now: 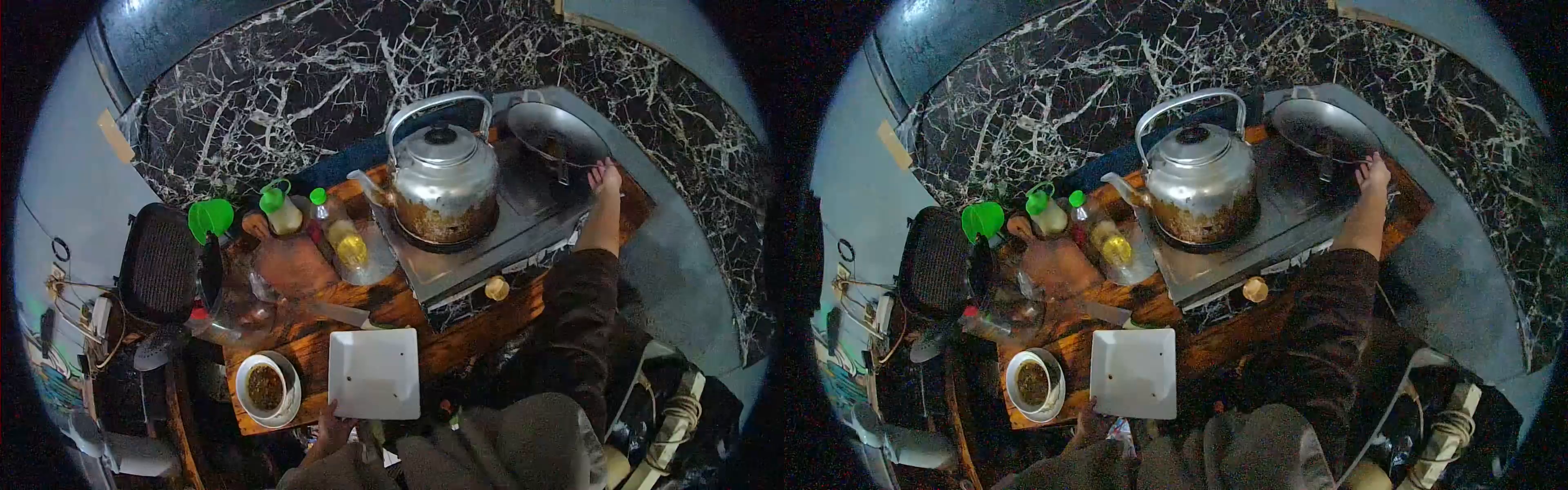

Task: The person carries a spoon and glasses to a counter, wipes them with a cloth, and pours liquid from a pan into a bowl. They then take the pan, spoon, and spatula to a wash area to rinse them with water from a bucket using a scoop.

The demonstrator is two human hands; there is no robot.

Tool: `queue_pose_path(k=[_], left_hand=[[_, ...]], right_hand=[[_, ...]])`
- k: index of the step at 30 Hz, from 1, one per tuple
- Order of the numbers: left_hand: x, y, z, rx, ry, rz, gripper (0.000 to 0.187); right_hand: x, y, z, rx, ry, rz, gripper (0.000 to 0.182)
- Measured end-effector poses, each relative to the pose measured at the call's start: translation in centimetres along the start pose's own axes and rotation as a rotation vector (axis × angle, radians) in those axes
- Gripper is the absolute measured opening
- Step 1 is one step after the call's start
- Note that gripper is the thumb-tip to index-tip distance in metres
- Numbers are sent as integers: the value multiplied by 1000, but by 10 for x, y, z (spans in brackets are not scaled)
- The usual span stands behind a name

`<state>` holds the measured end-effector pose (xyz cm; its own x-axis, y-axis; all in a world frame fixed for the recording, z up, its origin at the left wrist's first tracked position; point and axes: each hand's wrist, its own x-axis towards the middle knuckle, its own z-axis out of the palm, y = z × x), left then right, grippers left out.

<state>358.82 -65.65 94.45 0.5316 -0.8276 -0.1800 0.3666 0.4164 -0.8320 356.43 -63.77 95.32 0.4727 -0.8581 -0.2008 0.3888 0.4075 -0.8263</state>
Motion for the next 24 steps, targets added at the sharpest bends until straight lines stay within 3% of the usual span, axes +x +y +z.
queue_pose_path(k=[4,6,10,12,15,19,23,24], left_hand=[[0,14,-11,99,31,105,38],[-8,15,-11,162,56,170,37],[-36,18,-13,313,87,303,35],[-44,23,-6,397,77,370,35],[-44,14,16,470,45,444,34],[-276,176,54,911,-63,446,45],[-495,301,46,1331,-157,408,57],[-562,337,35,1434,-183,392,60]], right_hand=[[25,11,9,-136,15,-47,35],[47,16,16,-135,273,113,29],[45,15,19,-126,280,200,28],[63,21,14,-22,244,372,47],[49,18,36,15,215,266,40],[18,30,32,79,249,79,29],[-14,20,13,109,289,-87,23],[-14,14,3,121,172,-111,23]])
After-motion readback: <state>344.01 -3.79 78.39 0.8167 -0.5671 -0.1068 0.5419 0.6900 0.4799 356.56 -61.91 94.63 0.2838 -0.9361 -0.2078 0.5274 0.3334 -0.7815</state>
